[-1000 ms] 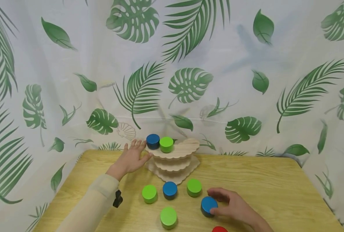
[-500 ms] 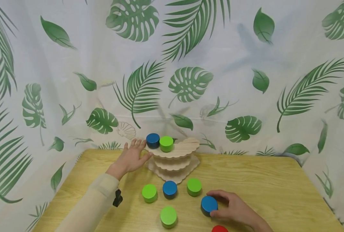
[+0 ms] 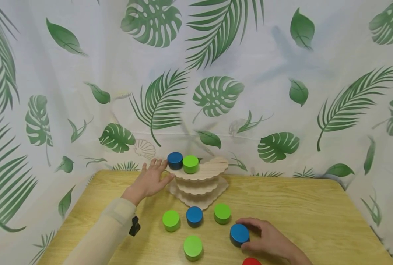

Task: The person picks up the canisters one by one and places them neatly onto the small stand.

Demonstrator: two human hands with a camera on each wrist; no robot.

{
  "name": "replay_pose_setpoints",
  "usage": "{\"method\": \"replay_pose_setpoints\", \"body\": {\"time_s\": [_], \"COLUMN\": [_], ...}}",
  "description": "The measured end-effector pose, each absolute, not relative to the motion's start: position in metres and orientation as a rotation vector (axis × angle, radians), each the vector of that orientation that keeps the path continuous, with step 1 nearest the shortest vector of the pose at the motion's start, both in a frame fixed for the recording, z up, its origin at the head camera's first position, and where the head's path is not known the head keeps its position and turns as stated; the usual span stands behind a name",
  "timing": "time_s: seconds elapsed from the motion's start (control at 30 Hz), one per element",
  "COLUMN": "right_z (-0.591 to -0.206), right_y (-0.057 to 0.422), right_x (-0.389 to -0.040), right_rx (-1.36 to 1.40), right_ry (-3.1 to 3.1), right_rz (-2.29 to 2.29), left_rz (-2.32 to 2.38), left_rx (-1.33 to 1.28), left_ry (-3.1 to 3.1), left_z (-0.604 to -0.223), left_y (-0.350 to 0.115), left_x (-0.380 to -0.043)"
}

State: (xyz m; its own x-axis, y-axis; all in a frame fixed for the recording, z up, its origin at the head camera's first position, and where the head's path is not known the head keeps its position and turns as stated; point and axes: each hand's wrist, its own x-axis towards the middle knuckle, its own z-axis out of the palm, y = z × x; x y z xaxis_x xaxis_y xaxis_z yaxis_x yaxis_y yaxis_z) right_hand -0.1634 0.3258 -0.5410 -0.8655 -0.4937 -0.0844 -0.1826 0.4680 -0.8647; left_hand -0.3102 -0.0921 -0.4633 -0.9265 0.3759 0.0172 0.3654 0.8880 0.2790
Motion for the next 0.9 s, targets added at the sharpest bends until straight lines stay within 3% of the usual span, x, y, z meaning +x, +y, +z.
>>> {"method": "replay_pose_setpoints", "body": {"time_s": [0.9], "right_z": [-0.507], "right_y": [0.319], "right_x": [-0.172], "right_rx": [-0.546], "right_ry": [2.409], "right_rz": [-1.495], "left_rz": [0.436], "left_rx": [0.592], "left_ry": [3.014], "left_z": [-0.461], "left_y": [-0.092], "left_x": [-0.309]}}
